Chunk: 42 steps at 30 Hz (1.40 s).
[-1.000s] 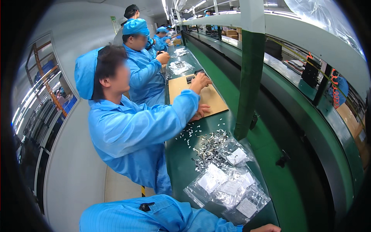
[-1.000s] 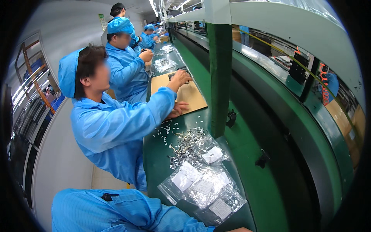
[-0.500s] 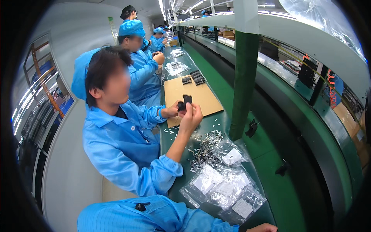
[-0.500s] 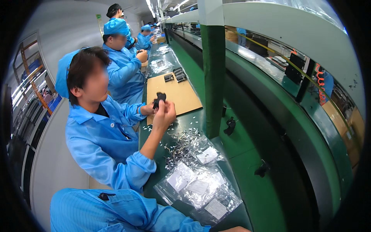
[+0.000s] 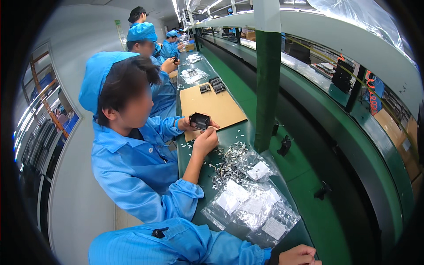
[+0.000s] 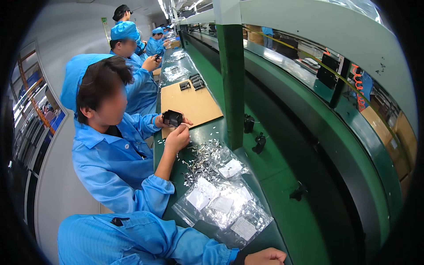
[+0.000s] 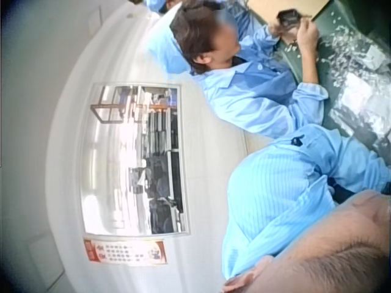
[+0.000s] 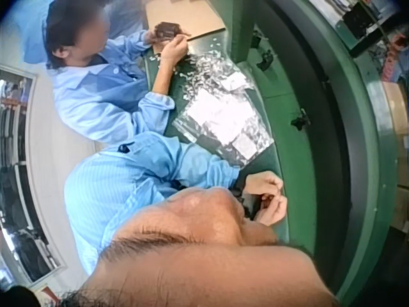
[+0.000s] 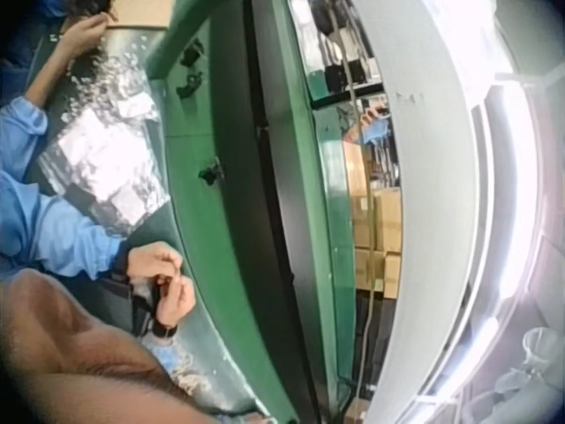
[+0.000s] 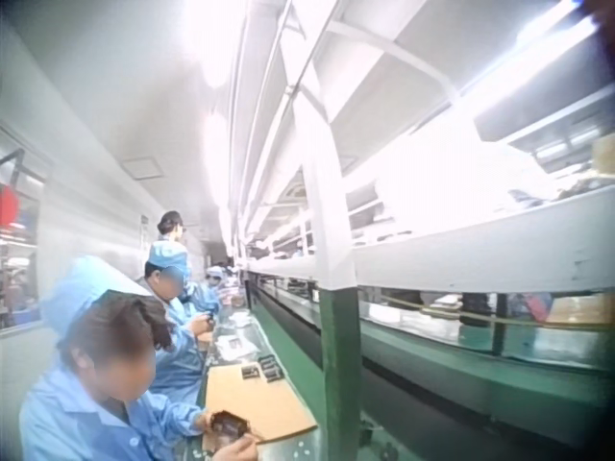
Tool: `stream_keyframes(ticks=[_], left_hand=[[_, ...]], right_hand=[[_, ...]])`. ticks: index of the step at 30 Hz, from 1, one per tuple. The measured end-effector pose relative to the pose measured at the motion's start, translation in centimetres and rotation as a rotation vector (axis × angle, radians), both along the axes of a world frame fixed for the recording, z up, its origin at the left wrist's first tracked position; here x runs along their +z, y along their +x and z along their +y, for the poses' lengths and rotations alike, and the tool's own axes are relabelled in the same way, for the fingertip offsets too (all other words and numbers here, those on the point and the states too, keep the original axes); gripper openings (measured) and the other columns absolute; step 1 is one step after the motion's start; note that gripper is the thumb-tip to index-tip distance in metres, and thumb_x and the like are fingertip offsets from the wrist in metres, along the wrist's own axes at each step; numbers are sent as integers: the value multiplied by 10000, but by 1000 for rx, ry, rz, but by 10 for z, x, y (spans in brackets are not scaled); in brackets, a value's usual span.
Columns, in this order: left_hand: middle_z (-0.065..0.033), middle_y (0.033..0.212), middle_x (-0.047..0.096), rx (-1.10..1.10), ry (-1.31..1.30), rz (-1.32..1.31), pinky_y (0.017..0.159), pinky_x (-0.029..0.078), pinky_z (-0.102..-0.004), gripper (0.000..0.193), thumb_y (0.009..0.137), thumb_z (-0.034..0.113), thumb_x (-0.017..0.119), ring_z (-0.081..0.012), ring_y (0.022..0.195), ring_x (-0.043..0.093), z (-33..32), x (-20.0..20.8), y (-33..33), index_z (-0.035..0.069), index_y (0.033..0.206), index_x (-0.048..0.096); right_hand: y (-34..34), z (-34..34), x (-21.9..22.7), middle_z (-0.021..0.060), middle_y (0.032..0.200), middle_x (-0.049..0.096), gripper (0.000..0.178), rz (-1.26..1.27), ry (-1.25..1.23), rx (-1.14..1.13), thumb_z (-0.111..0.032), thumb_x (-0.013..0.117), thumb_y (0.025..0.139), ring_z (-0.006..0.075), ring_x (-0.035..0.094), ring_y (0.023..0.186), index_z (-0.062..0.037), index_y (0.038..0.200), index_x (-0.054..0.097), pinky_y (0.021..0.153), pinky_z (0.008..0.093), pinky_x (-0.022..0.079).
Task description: Assembling small electronic or mechanical components on a factory production line.
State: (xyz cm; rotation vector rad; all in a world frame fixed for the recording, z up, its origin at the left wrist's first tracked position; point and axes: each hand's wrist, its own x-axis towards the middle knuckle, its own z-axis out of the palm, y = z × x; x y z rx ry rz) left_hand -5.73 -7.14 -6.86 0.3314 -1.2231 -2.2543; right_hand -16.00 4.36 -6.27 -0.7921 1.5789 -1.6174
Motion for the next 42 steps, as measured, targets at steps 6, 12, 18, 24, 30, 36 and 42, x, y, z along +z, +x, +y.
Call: stream_keyframes(ticks=[6, 12, 18, 24, 30, 36, 42], left_hand=[[11, 635, 516, -58, 58, -53, 523, 398, -237, 327, 1038, 258, 564, -64, 568, 490, 1, -9, -8, 71, 770, 571], [41, 659, 486, -112, 175, -3, 546, 370, -212, 406, 1093, 305, 509, -45, 602, 480, 0, 2, 4, 112, 738, 476], [36, 653, 468, -125, 110, -52, 548, 375, -226, 390, 1071, 303, 539, -60, 590, 468, 3, 2, 5, 102, 743, 474], [33, 662, 469, -128, 144, -41, 554, 374, -228, 369, 1058, 284, 549, -59, 598, 466, 3, 2, 4, 95, 749, 478], [41, 684, 495, -140, 102, -48, 558, 374, -221, 363, 1068, 298, 547, -45, 615, 473, 1, 6, 6, 91, 771, 522], [41, 693, 519, -144, 123, -52, 556, 384, -223, 359, 1082, 298, 533, -46, 608, 482, 2, 11, 10, 81, 797, 563], [25, 701, 542, -134, 145, 19, 566, 407, -222, 340, 1085, 277, 529, -52, 612, 497, 5, -3, -5, 67, 819, 566]], right_hand=[[6, -9, 12, 58, 758, 593, 271, -40, 25, -20, -214, 545, 1071, 123, 545, 672, -16, 890, 578, 631, 254, 457], [6, -11, 9, 58, 763, 607, 261, -18, -52, 30, -199, 563, 1069, 122, 552, 677, -17, 882, 577, 636, 247, 464], [4, -7, 7, 55, 775, 632, 267, -51, -22, 29, -213, 586, 1064, 115, 571, 675, -27, 872, 582, 624, 243, 467], [2, -6, 5, 54, 769, 642, 274, 25, -48, 40, -209, 588, 1062, 106, 572, 664, -39, 848, 584, 607, 236, 455], [-1, -5, -1, 43, 744, 618, 304, 38, -26, 24, -229, 574, 1069, 100, 556, 645, -43, 828, 569, 591, 229, 439], [3, -6, 3, 31, 717, 591, 314, 76, -5, 1, -238, 561, 1075, 98, 545, 622, -53, 821, 554, 555, 222, 422], [9, -16, 0, 13, 619, 531, 322, 99, -142, -93, -250, 548, 1075, 68, 483, 507, -75, 815, 476, 451, 204, 337]])
